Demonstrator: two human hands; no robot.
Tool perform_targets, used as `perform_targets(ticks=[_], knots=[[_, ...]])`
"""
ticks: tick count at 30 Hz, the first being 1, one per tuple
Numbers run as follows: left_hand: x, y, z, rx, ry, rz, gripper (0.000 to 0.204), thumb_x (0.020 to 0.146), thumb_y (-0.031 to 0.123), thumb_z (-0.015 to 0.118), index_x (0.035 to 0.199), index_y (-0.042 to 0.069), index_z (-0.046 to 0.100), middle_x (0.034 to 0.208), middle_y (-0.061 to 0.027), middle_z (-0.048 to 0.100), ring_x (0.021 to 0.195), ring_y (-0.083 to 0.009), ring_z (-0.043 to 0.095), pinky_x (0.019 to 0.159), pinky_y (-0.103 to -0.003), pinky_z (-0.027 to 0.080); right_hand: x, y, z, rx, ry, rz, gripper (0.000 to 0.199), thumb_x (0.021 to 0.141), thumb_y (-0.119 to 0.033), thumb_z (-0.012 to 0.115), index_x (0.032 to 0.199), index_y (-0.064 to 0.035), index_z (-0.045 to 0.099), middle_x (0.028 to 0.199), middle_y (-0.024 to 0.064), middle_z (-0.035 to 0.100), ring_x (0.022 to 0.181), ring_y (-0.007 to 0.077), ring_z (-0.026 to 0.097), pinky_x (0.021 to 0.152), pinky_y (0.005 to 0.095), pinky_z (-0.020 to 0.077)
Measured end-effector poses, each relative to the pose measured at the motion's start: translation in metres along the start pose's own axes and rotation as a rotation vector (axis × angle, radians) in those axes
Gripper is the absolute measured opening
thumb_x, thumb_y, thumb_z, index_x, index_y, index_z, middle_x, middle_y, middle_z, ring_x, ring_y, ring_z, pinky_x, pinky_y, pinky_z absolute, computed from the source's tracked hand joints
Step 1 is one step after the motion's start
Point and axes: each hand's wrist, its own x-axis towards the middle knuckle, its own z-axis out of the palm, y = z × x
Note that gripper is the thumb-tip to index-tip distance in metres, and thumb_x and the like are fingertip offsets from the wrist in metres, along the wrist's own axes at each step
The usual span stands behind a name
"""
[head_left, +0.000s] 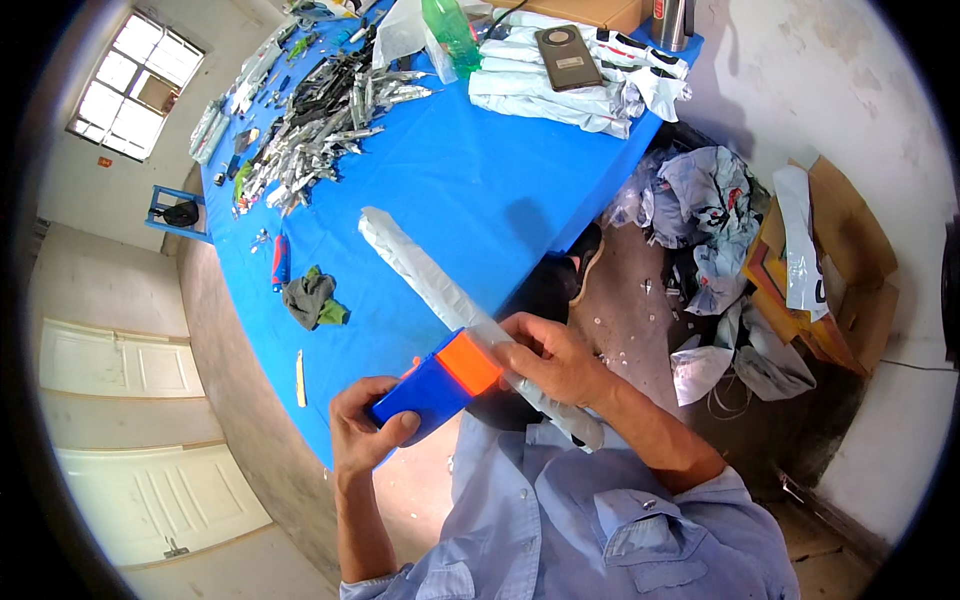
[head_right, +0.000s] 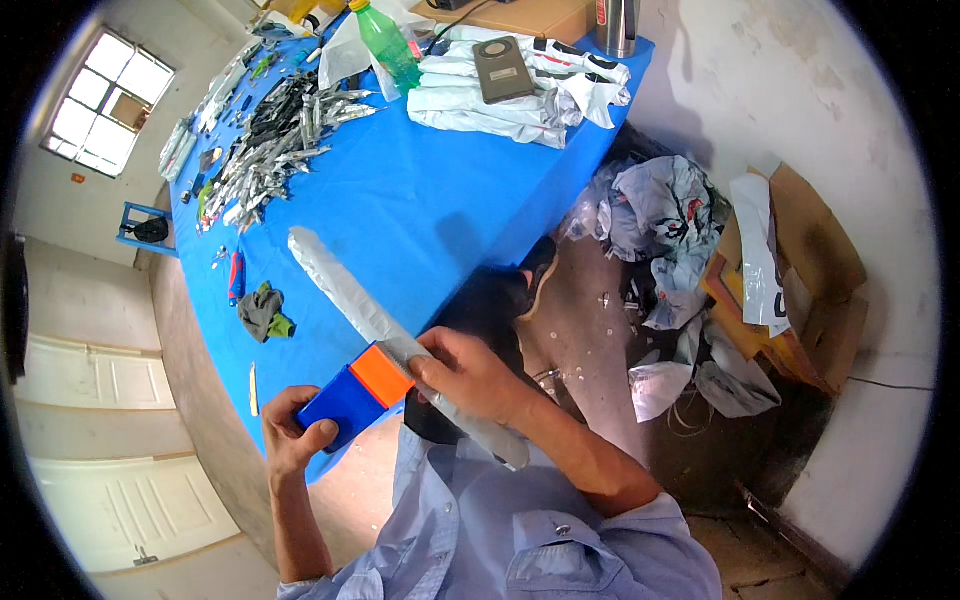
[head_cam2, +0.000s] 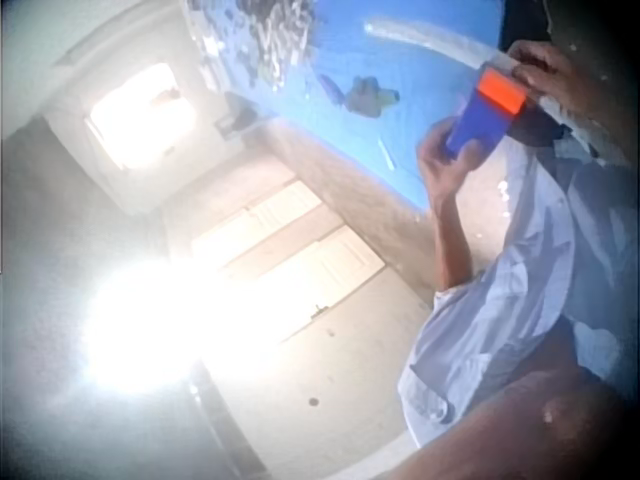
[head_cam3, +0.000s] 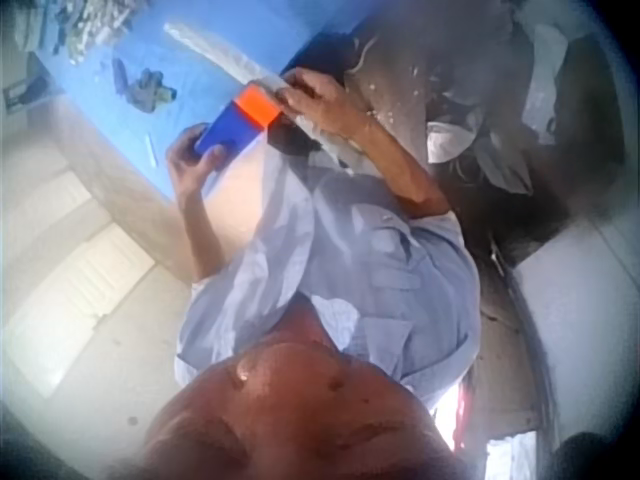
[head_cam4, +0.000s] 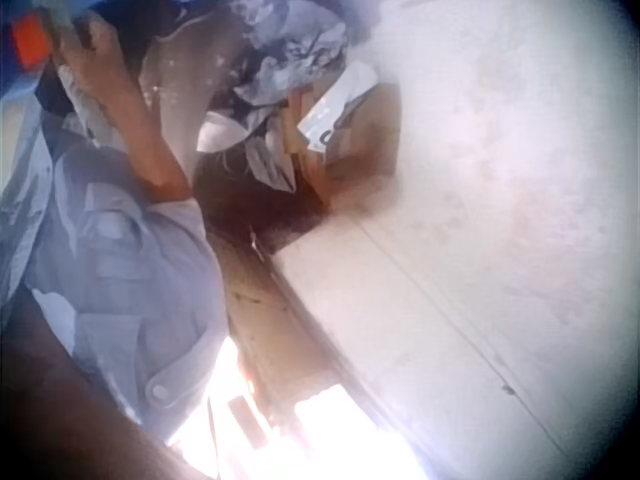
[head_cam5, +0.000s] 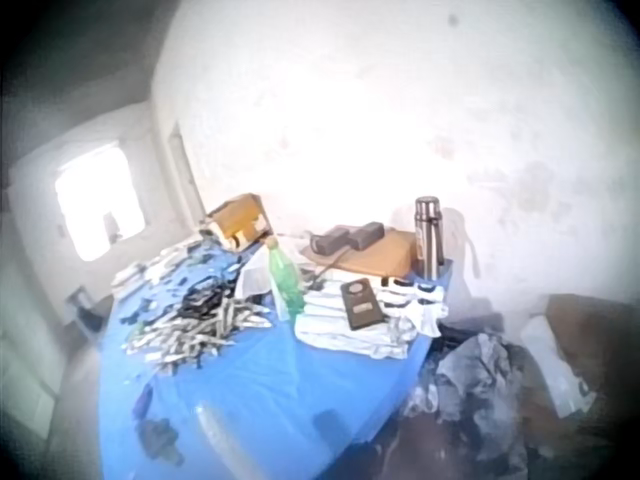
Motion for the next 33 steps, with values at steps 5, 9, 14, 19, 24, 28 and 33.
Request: perform_targets(ticks=[5, 9, 14, 19, 24, 28, 33], knots=[[-0.006, 0.005, 0.005, 0.017, 0.028, -0.003, 0.044, 0.079, 0.023, 0.091, 0.108, -0.005, 0.074, 0.091, -0.0084, 0.074, 0.078, -0.0144, 0.068, 0.068, -0.028, 0.055, -0.002, 0.003, 0.002, -0.188, 0.064, -0.132, 0.020, 0.106, -0.014, 0.061, 0.117, 0.0032, 0.060, 0.093, 0.0079, 0.069, 0.081, 0.0131, 0.067, 0.071, 0.0304, 0.0531], [-0.011, 0.013, 0.011, 0.066, 0.044, 0.035, 0.043, 0.079, 0.022, 0.091, 0.108, -0.005, 0.075, 0.090, -0.0079, 0.074, 0.079, -0.0141, 0.068, 0.070, -0.028, 0.055, 0.004, 0.011, 0.003, -0.413, 0.202, -0.306, 0.019, 0.103, -0.008, 0.063, 0.117, 0.0035, 0.060, 0.092, 0.0144, 0.071, 0.081, 0.0184, 0.070, 0.072, 0.0342, 0.0542], [-0.016, 0.017, 0.018, 0.105, 0.066, 0.018, 0.042, 0.079, 0.022, 0.091, 0.108, -0.005, 0.075, 0.090, -0.0083, 0.075, 0.080, -0.0137, 0.069, 0.071, -0.028, 0.055, 0.003, 0.008, 0.003, -0.514, 0.227, -0.337, 0.020, 0.101, -0.005, 0.064, 0.118, 0.0040, 0.060, 0.096, 0.0223, 0.072, 0.085, 0.0293, 0.074, 0.075, 0.0394, 0.0553], [-0.017, 0.020, 0.018, 0.110, 0.081, 0.005, 0.043, 0.079, 0.022, 0.091, 0.108, -0.005, 0.075, 0.089, -0.0091, 0.076, 0.078, -0.0141, 0.069, 0.070, -0.028, 0.055, 0.001, 0.005, 0.005, -0.518, 0.252, -0.334, 0.020, 0.101, -0.005, 0.063, 0.118, 0.0044, 0.060, 0.096, 0.0246, 0.072, 0.086, 0.0340, 0.075, 0.075, 0.0408, 0.0552], [-0.023, 0.033, 0.021, 0.131, 0.082, 0.012, 0.043, 0.078, 0.021, 0.091, 0.107, -0.006, 0.075, 0.088, -0.0095, 0.077, 0.077, -0.0139, 0.069, 0.070, -0.027, 0.055, -0.002, -0.002, 0.002, -0.575, 0.255, -0.362, 0.020, 0.101, -0.006, 0.062, 0.119, 0.0030, 0.061, 0.094, 0.0236, 0.072, 0.084, 0.0331, 0.074, 0.074, 0.0409, 0.0548], [-0.026, 0.033, 0.020, 0.147, 0.081, -0.035, 0.043, 0.078, 0.021, 0.091, 0.107, -0.006, 0.075, 0.087, -0.0096, 0.077, 0.076, -0.0136, 0.069, 0.070, -0.027, 0.055, -0.003, -0.003, -0.003, -0.510, 0.208, -0.279, 0.018, 0.100, -0.007, 0.063, 0.115, 0.0022, 0.062, 0.093, 0.0224, 0.071, 0.083, 0.0320, 0.073, 0.074, 0.0409, 0.0544], [-0.037, 0.035, 0.016, 0.148, 0.147, -0.039, 0.045, 0.076, 0.025, 0.092, 0.106, -0.004, 0.075, 0.088, -0.0089, 0.077, 0.077, -0.0132, 0.069, 0.070, -0.027, 0.055, -0.004, 0.003, -0.016, -0.614, 0.328, -0.338, 0.024, 0.103, -0.019, 0.064, 0.112, 0.0025, 0.064, 0.090, 0.0221, 0.070, 0.080, 0.0284, 0.071, 0.073, 0.0399, 0.0539]])
